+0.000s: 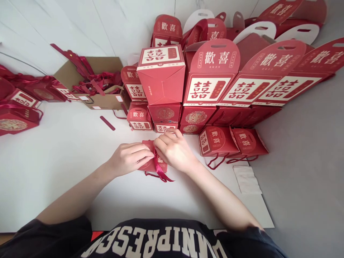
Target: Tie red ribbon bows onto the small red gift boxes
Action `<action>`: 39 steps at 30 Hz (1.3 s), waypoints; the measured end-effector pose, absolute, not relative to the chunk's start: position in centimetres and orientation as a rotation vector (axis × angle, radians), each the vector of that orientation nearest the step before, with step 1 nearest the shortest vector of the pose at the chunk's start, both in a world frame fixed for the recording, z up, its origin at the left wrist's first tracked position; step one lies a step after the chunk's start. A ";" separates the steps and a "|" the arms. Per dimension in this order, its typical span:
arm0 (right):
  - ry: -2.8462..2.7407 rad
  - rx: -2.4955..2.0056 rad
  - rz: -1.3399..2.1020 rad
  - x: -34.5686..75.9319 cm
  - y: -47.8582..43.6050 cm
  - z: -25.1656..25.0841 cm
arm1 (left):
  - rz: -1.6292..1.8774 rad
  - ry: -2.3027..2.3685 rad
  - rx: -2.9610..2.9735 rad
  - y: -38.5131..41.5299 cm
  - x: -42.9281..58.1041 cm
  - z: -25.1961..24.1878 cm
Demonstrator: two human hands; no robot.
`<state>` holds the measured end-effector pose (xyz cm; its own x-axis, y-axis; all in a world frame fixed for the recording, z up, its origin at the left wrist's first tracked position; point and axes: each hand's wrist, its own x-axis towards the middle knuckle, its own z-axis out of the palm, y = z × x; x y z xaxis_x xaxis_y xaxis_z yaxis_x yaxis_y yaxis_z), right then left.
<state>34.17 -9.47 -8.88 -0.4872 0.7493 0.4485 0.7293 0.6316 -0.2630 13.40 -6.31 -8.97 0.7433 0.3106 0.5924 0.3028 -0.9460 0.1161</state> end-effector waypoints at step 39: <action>-2.282 -1.371 -0.192 34.5 -9.1 -9.1 | 0.917 0.454 2.896 -6.3 13.3 -8.5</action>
